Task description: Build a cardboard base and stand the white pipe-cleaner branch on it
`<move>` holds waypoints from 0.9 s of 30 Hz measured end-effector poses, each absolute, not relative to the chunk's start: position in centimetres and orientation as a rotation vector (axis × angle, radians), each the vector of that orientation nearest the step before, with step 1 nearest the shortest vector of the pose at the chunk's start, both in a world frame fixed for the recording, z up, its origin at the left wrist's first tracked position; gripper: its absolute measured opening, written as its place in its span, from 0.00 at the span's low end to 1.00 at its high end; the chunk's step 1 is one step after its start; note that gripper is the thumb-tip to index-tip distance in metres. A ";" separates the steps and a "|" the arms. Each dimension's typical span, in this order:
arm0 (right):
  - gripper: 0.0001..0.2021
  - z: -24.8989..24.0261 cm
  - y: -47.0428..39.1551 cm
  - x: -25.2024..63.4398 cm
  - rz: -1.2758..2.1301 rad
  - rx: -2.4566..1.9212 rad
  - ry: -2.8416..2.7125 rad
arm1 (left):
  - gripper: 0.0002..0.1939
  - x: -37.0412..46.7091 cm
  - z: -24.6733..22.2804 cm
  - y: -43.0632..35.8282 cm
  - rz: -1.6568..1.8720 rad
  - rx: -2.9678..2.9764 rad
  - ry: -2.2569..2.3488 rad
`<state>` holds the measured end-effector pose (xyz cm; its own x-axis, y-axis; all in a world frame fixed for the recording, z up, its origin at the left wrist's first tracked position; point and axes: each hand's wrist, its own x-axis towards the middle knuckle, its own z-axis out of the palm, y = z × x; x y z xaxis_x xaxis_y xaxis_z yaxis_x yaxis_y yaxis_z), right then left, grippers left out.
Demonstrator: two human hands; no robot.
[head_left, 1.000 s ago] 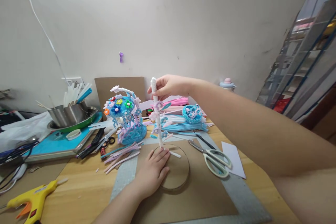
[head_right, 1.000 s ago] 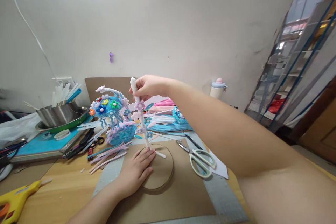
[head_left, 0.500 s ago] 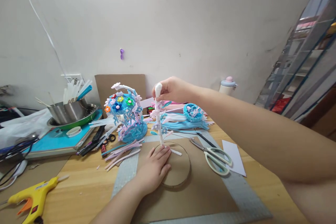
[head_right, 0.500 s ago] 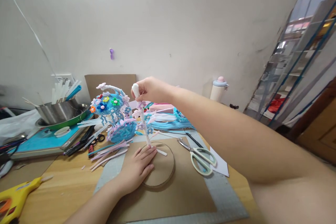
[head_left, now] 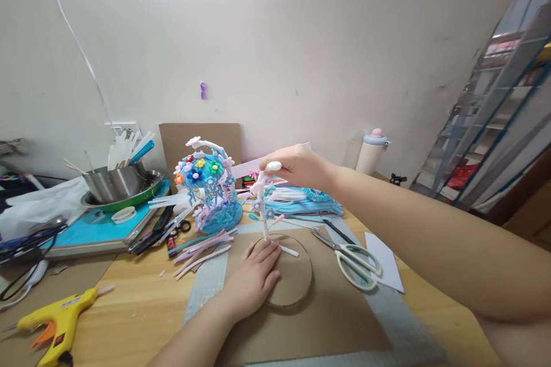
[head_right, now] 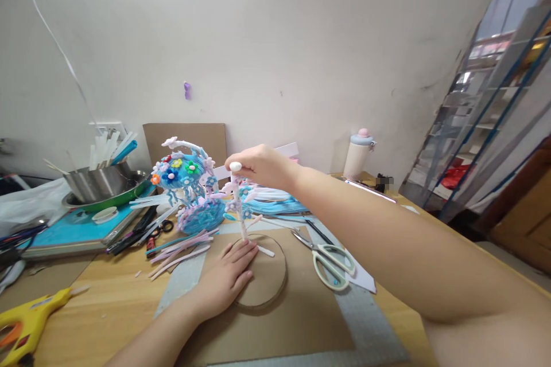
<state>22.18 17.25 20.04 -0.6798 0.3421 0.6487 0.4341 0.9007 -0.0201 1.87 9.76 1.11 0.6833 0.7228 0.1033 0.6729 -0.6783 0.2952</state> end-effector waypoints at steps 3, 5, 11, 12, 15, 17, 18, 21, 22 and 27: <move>0.13 19.2 17.2 22.4 -0.238 -0.506 -2.392 | 0.25 1.9 1.0 9.8 0.313 2.657 1.118; 0.12 18.7 17.3 22.5 -0.257 -0.490 -2.393 | 0.25 1.9 1.0 9.8 0.317 2.655 1.112; 0.13 18.1 17.6 22.6 -0.306 -0.460 -2.383 | 0.25 1.8 1.0 9.9 0.318 2.651 1.102; 0.13 18.1 17.6 22.5 -0.313 -0.451 -2.376 | 0.25 1.8 1.0 9.9 0.318 2.651 1.101; 0.14 18.1 17.5 22.4 -0.297 -0.442 -2.362 | 0.25 1.9 0.9 10.0 0.319 2.651 1.097; 0.14 18.0 17.4 22.4 -0.266 -0.459 -2.365 | 0.25 1.9 0.9 10.0 0.319 2.652 1.096; 0.15 18.0 17.4 22.4 -0.245 -0.470 -2.366 | 0.25 1.9 0.9 10.0 0.320 2.652 1.096; 0.12 17.8 17.4 22.5 -0.144 -0.507 -2.325 | 0.26 1.9 0.9 10.0 0.320 2.657 1.098; 0.11 17.7 17.5 22.5 -0.109 -0.520 -2.298 | 0.25 1.9 0.9 10.0 0.320 2.659 1.099; 0.08 18.1 17.7 22.4 -0.019 -0.620 -2.148 | 0.26 1.9 0.9 9.9 0.326 2.670 1.104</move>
